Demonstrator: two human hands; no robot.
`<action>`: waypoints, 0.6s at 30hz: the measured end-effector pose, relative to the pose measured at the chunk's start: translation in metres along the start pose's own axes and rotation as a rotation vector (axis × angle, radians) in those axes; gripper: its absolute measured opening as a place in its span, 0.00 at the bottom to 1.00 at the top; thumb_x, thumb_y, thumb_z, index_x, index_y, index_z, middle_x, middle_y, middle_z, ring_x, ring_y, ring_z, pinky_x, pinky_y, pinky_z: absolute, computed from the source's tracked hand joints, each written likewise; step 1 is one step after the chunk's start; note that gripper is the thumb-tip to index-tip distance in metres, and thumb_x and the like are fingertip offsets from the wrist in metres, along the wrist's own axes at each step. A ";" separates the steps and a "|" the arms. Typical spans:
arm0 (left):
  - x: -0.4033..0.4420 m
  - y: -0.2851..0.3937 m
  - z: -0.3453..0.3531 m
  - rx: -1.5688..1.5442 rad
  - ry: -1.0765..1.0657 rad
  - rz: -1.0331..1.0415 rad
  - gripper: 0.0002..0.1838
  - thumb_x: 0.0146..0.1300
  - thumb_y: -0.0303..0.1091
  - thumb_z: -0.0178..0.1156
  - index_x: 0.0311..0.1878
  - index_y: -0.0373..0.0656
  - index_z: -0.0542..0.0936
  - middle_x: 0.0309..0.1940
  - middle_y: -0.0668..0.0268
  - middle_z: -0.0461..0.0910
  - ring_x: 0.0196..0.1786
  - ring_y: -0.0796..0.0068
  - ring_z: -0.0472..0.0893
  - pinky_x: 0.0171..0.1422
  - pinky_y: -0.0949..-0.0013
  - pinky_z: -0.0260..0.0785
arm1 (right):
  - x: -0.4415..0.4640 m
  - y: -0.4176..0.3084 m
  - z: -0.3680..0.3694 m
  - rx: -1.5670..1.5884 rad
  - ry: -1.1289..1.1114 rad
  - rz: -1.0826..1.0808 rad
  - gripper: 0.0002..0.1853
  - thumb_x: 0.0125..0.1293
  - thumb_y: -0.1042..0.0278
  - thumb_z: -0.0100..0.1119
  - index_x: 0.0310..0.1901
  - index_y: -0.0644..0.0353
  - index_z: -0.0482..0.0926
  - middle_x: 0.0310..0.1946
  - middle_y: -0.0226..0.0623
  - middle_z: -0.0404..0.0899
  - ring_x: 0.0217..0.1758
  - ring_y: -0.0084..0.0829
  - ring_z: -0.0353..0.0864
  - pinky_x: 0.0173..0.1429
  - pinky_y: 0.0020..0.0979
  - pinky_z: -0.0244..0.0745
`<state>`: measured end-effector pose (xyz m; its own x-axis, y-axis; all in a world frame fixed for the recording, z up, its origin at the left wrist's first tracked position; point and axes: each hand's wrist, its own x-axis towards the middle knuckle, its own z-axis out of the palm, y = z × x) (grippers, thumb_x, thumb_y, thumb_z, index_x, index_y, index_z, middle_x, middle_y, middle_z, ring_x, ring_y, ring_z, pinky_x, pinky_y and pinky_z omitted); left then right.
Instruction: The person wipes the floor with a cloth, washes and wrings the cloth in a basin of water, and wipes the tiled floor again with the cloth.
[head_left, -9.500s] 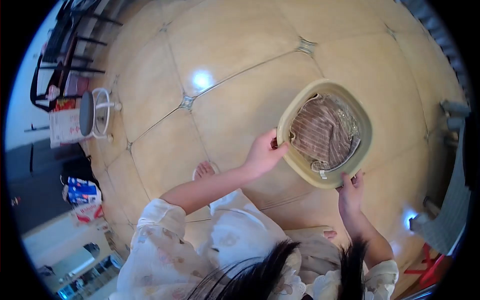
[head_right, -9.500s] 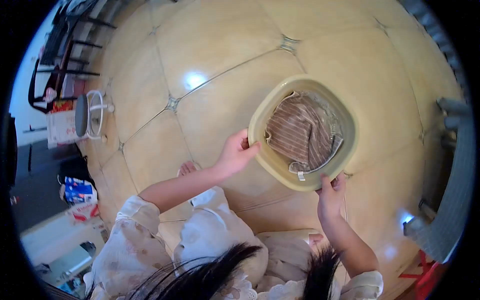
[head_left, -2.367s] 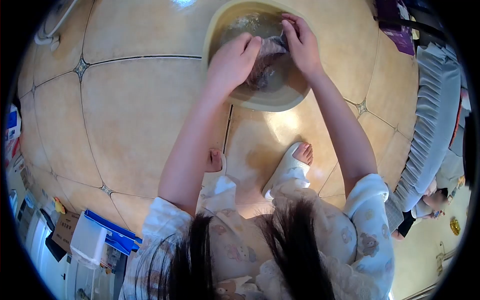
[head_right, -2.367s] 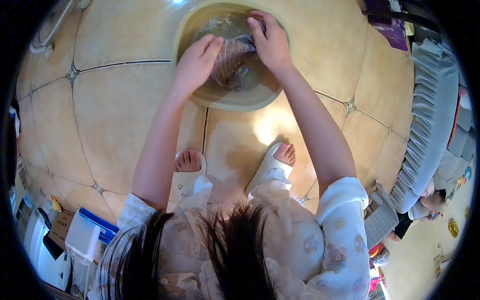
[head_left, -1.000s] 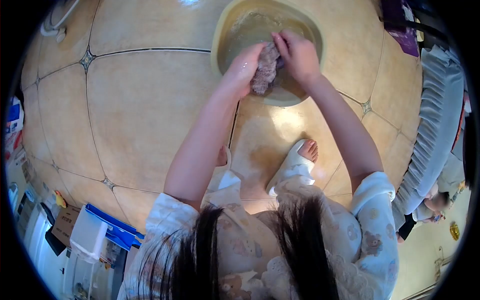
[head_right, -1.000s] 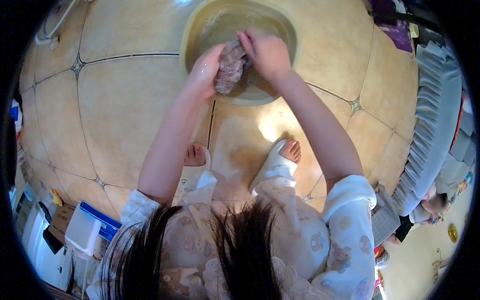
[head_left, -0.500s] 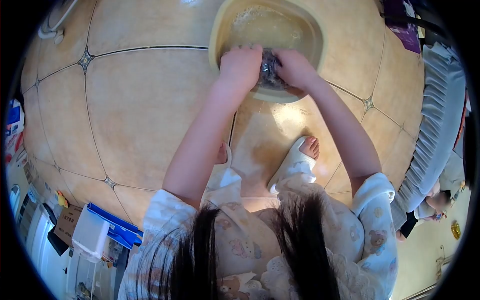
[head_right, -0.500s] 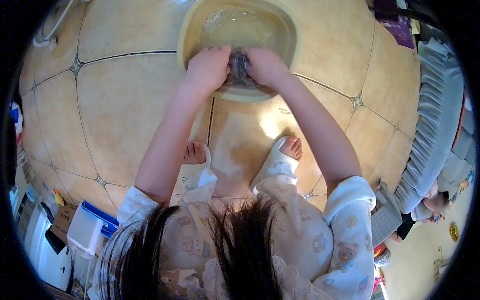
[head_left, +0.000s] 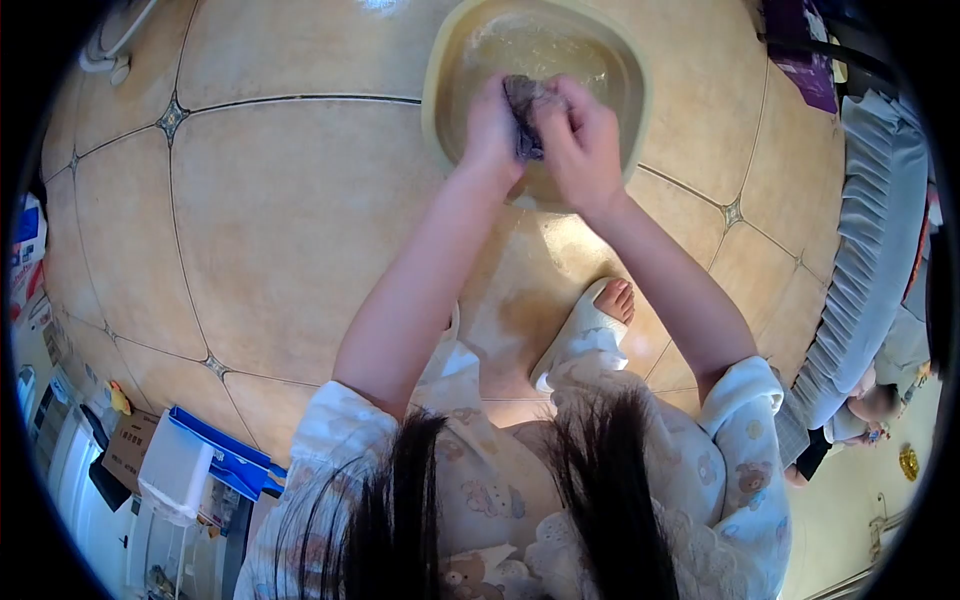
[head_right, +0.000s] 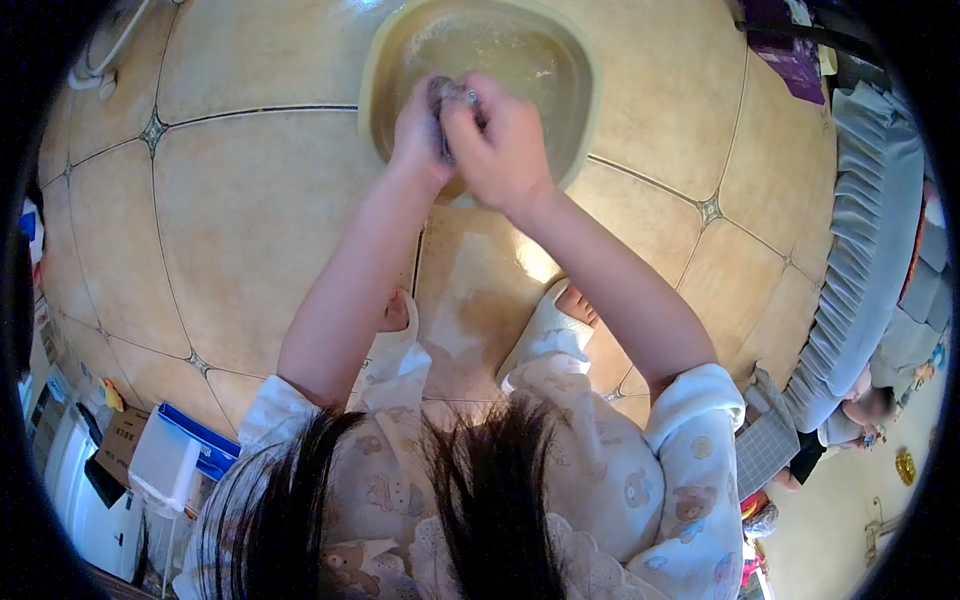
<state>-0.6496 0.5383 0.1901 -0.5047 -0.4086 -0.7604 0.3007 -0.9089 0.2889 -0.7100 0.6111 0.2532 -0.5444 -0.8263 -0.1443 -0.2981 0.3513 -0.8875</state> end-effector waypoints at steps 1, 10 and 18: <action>0.002 -0.004 -0.005 0.008 -0.032 -0.009 0.15 0.76 0.45 0.45 0.44 0.45 0.75 0.36 0.65 0.80 0.39 0.68 0.81 0.46 0.61 0.77 | -0.003 -0.003 0.003 -0.107 -0.015 -0.065 0.10 0.67 0.65 0.52 0.39 0.63 0.76 0.22 0.44 0.78 0.24 0.39 0.79 0.31 0.37 0.72; -0.009 -0.005 -0.002 0.024 -0.040 -0.230 0.18 0.76 0.45 0.38 0.45 0.46 0.76 0.33 0.64 0.79 0.33 0.71 0.80 0.34 0.66 0.76 | 0.022 0.016 0.002 -0.631 -0.162 -0.117 0.15 0.72 0.55 0.48 0.41 0.59 0.77 0.33 0.51 0.83 0.37 0.54 0.83 0.42 0.50 0.78; -0.005 0.036 -0.008 1.087 -0.061 0.598 0.16 0.72 0.41 0.50 0.46 0.36 0.78 0.40 0.50 0.82 0.45 0.51 0.81 0.56 0.55 0.71 | 0.052 0.061 -0.030 -0.726 0.010 -0.111 0.14 0.73 0.55 0.51 0.46 0.58 0.77 0.41 0.50 0.81 0.47 0.53 0.80 0.50 0.49 0.76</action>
<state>-0.6299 0.5081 0.1992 -0.5651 -0.7590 -0.3235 -0.3147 -0.1642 0.9349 -0.7798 0.6028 0.2045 -0.4871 -0.8711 -0.0631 -0.7941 0.4718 -0.3831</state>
